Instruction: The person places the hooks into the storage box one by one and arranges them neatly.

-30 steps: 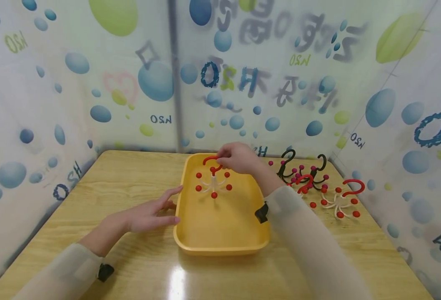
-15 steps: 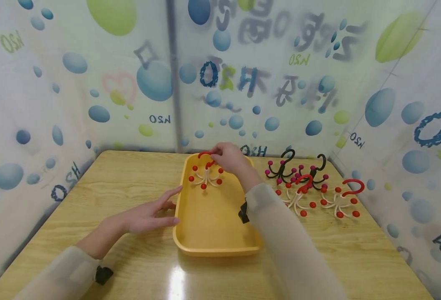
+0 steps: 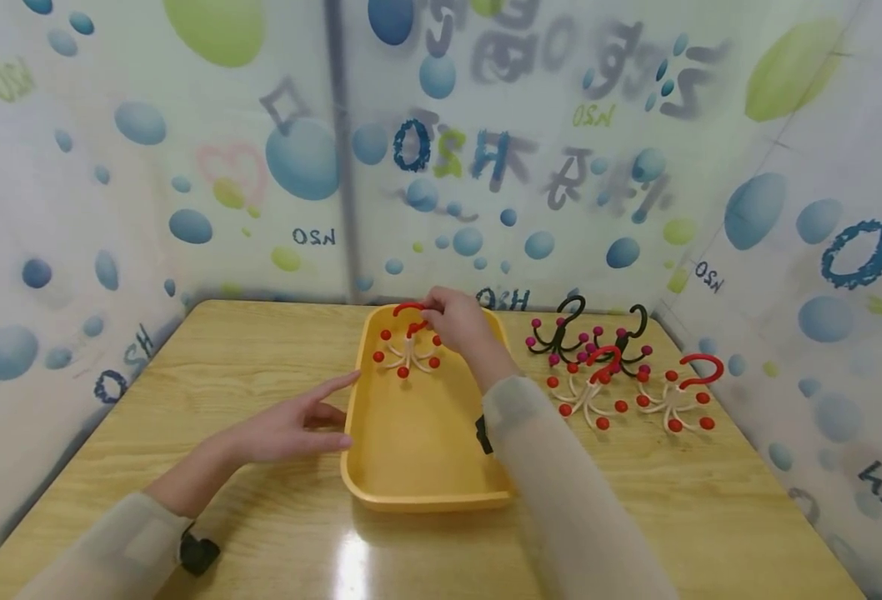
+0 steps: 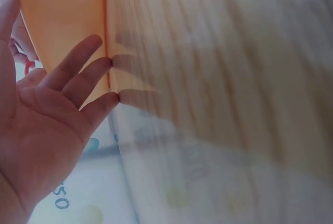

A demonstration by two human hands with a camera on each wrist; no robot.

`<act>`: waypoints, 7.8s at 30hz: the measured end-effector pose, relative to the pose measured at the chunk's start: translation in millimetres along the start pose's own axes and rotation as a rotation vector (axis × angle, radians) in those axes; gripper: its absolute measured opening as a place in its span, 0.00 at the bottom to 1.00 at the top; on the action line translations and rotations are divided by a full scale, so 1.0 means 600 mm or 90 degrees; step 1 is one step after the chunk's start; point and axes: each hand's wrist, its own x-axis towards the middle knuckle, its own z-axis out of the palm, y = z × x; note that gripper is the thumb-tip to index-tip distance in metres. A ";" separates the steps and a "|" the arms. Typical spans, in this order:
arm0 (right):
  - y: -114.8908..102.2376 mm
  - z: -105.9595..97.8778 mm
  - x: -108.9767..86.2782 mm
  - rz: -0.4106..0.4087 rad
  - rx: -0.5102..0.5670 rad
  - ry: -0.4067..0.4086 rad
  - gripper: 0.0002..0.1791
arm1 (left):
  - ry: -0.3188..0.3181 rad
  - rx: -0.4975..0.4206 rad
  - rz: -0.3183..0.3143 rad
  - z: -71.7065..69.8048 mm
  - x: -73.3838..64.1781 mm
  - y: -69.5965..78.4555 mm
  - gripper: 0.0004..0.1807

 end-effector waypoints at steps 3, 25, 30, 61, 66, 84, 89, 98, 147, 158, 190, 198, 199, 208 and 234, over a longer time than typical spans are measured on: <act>-0.005 0.002 -0.001 -0.003 -0.005 0.002 0.05 | -0.007 -0.020 -0.002 -0.001 -0.001 -0.002 0.54; -0.010 -0.058 -0.024 -0.006 -0.101 -0.079 0.22 | -0.012 0.003 -0.039 -0.002 -0.002 0.001 0.54; 0.005 -0.115 -0.056 -0.027 -0.108 -0.063 0.21 | -0.013 0.006 -0.036 -0.002 -0.001 0.000 0.54; 0.288 -0.293 -0.254 0.023 -0.137 0.036 0.23 | -0.019 0.019 -0.037 -0.003 -0.003 -0.001 0.54; 0.301 -0.287 -0.260 0.052 -0.104 0.050 0.22 | -0.019 0.020 -0.044 -0.005 -0.002 0.001 0.54; 0.313 -0.266 -0.266 0.052 -0.038 0.114 0.21 | -0.019 0.018 -0.055 -0.005 0.000 0.001 0.54; 0.311 -0.266 -0.273 0.053 -0.045 0.112 0.22 | -0.020 0.016 -0.055 -0.005 0.001 0.000 0.54; 0.298 -0.254 -0.284 0.010 -0.049 0.146 0.20 | -0.017 0.017 -0.045 -0.004 0.000 -0.002 0.53; 0.094 -0.122 -0.052 -0.041 0.138 0.040 0.19 | -0.020 0.020 -0.051 -0.006 -0.002 0.001 0.55; 0.109 -0.105 -0.036 0.009 0.094 0.026 0.18 | -0.019 0.026 -0.056 -0.005 0.000 0.001 0.55; 0.112 -0.090 -0.027 0.037 0.055 -0.013 0.24 | -0.022 0.016 -0.045 -0.004 -0.004 0.001 0.53; 0.118 -0.123 -0.048 0.039 0.042 -0.012 0.24 | -0.022 0.021 -0.044 -0.003 -0.004 0.001 0.53; 0.120 -0.131 -0.054 0.034 0.040 -0.007 0.24 | -0.022 0.022 -0.044 -0.003 -0.004 0.001 0.53; 0.138 -0.232 -0.141 -0.029 0.012 0.030 0.19 | -0.015 0.038 -0.056 -0.004 -0.004 0.003 0.53; 0.392 -0.412 -0.331 0.134 -0.098 0.172 0.29 | -0.021 0.031 -0.049 -0.005 -0.002 -0.002 0.53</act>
